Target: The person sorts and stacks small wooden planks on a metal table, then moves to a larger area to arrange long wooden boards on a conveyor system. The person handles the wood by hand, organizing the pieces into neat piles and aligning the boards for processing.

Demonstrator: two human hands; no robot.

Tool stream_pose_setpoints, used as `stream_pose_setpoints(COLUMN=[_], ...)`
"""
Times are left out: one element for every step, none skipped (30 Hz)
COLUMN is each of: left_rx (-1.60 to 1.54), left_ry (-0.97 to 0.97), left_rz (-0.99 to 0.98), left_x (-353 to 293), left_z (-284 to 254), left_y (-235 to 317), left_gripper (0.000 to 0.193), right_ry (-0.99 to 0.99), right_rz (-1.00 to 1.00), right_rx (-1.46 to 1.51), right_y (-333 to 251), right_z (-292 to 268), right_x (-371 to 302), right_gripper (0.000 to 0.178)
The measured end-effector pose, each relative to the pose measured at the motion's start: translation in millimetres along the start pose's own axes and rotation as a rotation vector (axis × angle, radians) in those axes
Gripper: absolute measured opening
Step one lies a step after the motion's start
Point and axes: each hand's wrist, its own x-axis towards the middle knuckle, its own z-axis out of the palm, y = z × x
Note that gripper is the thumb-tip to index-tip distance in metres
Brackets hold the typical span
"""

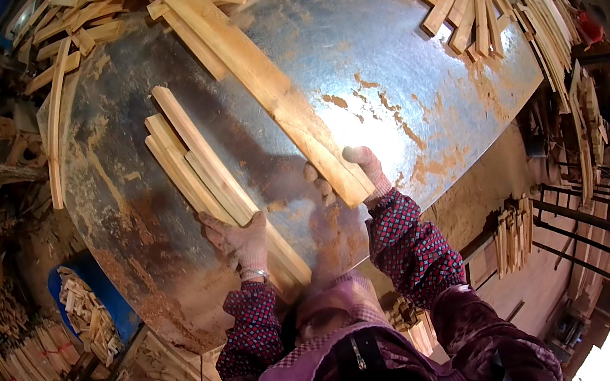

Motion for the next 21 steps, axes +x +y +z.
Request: stream_pose_setpoints(left_rx=[0.005, 0.013, 0.021, 0.013, 0.006, -0.002, 0.017, 0.035, 0.053, 0.043, 0.032, 0.021, 0.016, 0.001, -0.028, -0.060, -0.062, -0.054, -0.043, -0.069, -0.060], left_ry=[0.009, 0.022, 0.034, 0.019, 0.003, -0.012, -0.005, 0.002, 0.010, 0.004, -0.001, -0.005, 0.005, 0.024, 0.037, 0.048, 0.050, 0.051, 0.030, -0.031, -0.025], left_rz=[0.005, 0.006, 0.007, -0.006, -0.019, -0.032, -0.025, -0.018, -0.012, -0.018, -0.024, -0.030, -0.043, -0.050, -0.006, 0.050, 0.036, 0.017, -0.003, -0.033, -0.030], left_x=[0, -1, -1, -1, -1, -1, -1, 0, 1, 1, -1, -3, -4, -2, -2, 1, 3, 0, -5, -8, -7], left_z=[1, 1, 1, 0, -1, -2, -1, 2, 4, 1, -1, -3, 0, 5, 7, 11, 7, 1, -2, -12, -16], left_y=[1, 1, 1, 3, 4, 5, 3, 0, -2, 1, 5, 9, 6, 2, -7, -12, -8, -4, 2, 9, 15], left_gripper=[0.121, 0.121, 0.121, 0.121, 0.121, 0.121, 0.120, 0.120, 0.120, 0.119, 0.119, 0.119, 0.118, 0.118, 0.117, 0.116, 0.115, 0.115, 0.114, 0.114, 0.114], right_ry=[0.007, 0.011, 0.016, 0.102, 0.097, 0.091, 0.084, 0.100, 0.117, 0.135, 0.153, 0.183, 0.207, 0.224, 0.259, 0.252, 0.235, 0.238, 0.262, 0.286, 0.290], right_rz=[-0.002, 0.000, 0.003, 0.038, 0.038, 0.038, 0.039, 0.041, 0.044, 0.045, 0.047, 0.049, 0.054, 0.050, 0.034, 0.038, 0.053, 0.048, 0.046, 0.044, 0.033], right_rx=[-0.074, -0.145, -0.216, -0.341, -0.411, -0.480, -0.550, -0.551, -0.605, -0.656, -0.707, -0.724, -0.744, -0.773, -0.825, -0.790, -0.753, -0.744, -0.734, -0.722, -0.734], right_y=[-1, -2, -4, -8, -8, -9, -9, -9, -9, -10, -10, -7, -2, -1, 1, 2, 4, 6, 9, 11, 11], right_z=[8, 20, 32, 43, 43, 43, 43, 43, 45, 48, 49, 48, 46, 51, 60, 58, 53, 51, 47, 43, 40], right_x=[-2, -2, -2, -5, -5, -4, -3, -4, -5, -5, -6, -7, -8, -6, -13, -16, -16, -17, -21, -22, -21], right_gripper=[0.072, 0.071, 0.071, 0.070, 0.070, 0.070, 0.070, 0.070, 0.069, 0.068, 0.068, 0.064, 0.061, 0.057, 0.053, 0.054, 0.055, 0.055, 0.055, 0.055, 0.055])
